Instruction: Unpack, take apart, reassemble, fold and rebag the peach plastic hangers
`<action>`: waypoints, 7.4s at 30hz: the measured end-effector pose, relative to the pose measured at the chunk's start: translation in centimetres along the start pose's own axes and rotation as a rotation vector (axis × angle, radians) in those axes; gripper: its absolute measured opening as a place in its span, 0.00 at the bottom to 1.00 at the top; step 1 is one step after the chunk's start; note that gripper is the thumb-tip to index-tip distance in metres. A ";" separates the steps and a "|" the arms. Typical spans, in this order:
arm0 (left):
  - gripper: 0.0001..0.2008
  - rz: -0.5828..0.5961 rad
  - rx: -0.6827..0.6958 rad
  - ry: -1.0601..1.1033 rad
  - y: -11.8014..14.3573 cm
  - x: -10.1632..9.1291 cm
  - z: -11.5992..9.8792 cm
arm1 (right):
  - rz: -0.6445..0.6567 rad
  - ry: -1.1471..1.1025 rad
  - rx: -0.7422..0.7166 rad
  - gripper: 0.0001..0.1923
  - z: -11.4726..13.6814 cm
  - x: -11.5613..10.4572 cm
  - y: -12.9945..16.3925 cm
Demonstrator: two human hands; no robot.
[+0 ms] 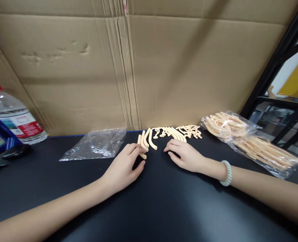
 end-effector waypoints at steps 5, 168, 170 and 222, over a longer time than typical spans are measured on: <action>0.08 -0.001 0.025 0.008 -0.1 0.1 -0.1 | 0.007 -0.006 0.010 0.12 0.1 0.0 0.1; 0.14 0.215 -0.587 1.217 1.6 2.5 -1.4 | -0.400 -0.190 0.265 0.09 -2.5 -7.4 0.5; 0.14 0.216 -0.590 1.219 1.7 2.5 -1.4 | -0.372 -0.088 0.223 0.10 -2.0 -8.1 0.4; 0.15 0.393 -0.367 1.239 1.5 2.6 -3.4 | -0.497 -1.279 0.548 0.06 3.5 -0.3 1.7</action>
Point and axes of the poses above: each hand's wrist, its own y-axis away from the middle knuckle, its own x-axis out of the palm, z = x × y, the point moved 8 cm from there along -y, towards the middle knuckle, and after that the axes turned 14 degrees about -x, right-handed, at the moved point
